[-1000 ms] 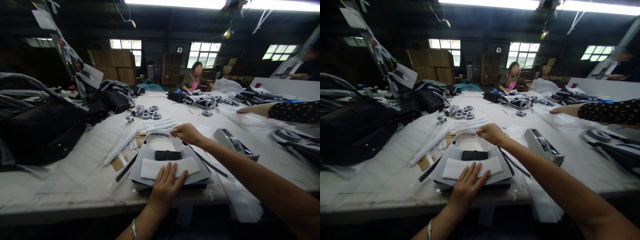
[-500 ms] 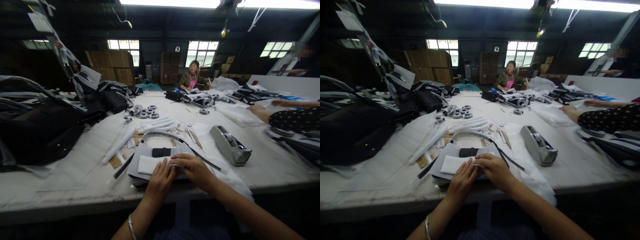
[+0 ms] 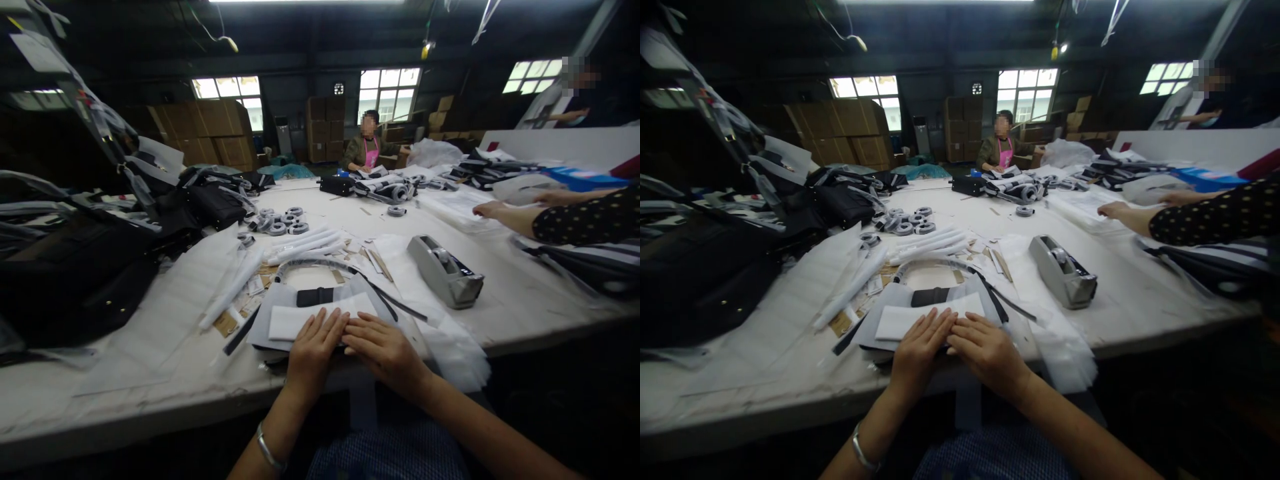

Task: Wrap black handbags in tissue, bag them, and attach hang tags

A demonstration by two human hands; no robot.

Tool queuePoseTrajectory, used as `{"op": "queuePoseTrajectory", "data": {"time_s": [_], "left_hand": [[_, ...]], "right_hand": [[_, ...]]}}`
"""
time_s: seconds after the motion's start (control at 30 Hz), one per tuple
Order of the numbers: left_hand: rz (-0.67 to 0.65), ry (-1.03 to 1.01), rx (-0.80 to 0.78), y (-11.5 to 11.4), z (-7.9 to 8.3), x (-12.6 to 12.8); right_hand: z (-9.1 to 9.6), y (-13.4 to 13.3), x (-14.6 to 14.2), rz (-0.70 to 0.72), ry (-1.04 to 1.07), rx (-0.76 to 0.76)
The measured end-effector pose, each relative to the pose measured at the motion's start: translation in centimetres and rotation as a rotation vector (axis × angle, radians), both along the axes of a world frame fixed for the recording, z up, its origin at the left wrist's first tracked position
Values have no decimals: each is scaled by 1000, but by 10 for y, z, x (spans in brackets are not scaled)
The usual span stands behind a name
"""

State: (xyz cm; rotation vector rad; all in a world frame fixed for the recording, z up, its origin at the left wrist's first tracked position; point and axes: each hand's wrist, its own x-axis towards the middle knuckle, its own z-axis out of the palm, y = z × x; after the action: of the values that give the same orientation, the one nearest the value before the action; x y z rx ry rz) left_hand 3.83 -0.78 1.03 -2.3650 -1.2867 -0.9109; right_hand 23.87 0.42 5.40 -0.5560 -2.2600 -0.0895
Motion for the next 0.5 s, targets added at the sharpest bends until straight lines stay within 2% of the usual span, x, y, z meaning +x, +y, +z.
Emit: {"op": "queuePoseTrajectory", "data": {"time_s": [0.1,0.17,0.27,0.37,0.43,0.5], "left_hand": [[1,22,-67,1,5,-2],[21,5,-130,3,11,-3],[51,-42,-192,6,23,-4],[71,-65,-213,8,33,-3],[83,-62,-226,9,38,-3],[108,-60,-248,10,44,-3]], "right_hand": [[-13,-17,21,13,53,-23],[-29,-30,37,-50,87,-51],[-54,-44,51,-189,-23,-107],[-73,-48,49,-373,-110,-176],[-78,-47,41,-470,-101,-225],[-78,-45,32,-498,-104,-264]]}}
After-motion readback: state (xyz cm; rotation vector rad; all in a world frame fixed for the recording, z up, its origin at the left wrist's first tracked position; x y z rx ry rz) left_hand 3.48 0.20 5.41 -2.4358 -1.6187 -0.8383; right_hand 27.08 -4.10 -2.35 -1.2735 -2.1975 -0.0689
